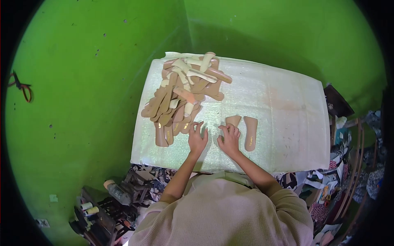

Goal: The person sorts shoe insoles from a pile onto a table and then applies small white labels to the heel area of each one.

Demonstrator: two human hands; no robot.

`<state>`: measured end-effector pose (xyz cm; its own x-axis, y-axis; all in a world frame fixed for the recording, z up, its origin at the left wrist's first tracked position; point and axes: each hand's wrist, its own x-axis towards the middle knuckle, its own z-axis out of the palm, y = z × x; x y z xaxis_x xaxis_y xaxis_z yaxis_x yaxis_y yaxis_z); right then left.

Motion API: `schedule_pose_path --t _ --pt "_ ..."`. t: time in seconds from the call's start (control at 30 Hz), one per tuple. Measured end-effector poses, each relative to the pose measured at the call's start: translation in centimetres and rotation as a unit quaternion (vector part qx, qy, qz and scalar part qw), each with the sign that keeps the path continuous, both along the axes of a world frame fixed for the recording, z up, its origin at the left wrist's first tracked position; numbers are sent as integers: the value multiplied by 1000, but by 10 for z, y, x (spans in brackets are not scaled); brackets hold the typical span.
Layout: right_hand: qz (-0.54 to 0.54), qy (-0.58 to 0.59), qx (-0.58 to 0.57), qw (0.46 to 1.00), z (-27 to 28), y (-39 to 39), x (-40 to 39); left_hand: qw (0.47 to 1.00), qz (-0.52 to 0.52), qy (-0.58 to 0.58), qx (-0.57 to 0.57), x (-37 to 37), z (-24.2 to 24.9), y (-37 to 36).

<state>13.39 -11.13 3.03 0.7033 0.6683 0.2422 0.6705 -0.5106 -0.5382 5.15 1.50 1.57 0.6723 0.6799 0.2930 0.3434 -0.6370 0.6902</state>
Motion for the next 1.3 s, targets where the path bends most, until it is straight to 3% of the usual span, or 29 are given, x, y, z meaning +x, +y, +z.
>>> schedule_pose_path --t 0.13,0.27,0.47,0.67,0.87,1.3 --pt "51 8 7 999 5 25 -3 992 91 37 84 -15 -11 25" --pt "80 19 13 997 2 38 -7 986 113 63 100 -23 -14 43" --pt "92 40 9 995 2 34 -11 990 74 82 90 -20 -35 59" --pt "85 45 12 995 -5 25 -6 995 51 80 37 -17 -20 55" --pt "78 50 15 996 -4 21 -5 992 65 66 83 -14 -41 59" --pt "90 76 56 991 11 30 5 995 46 -47 69 -32 28 46"
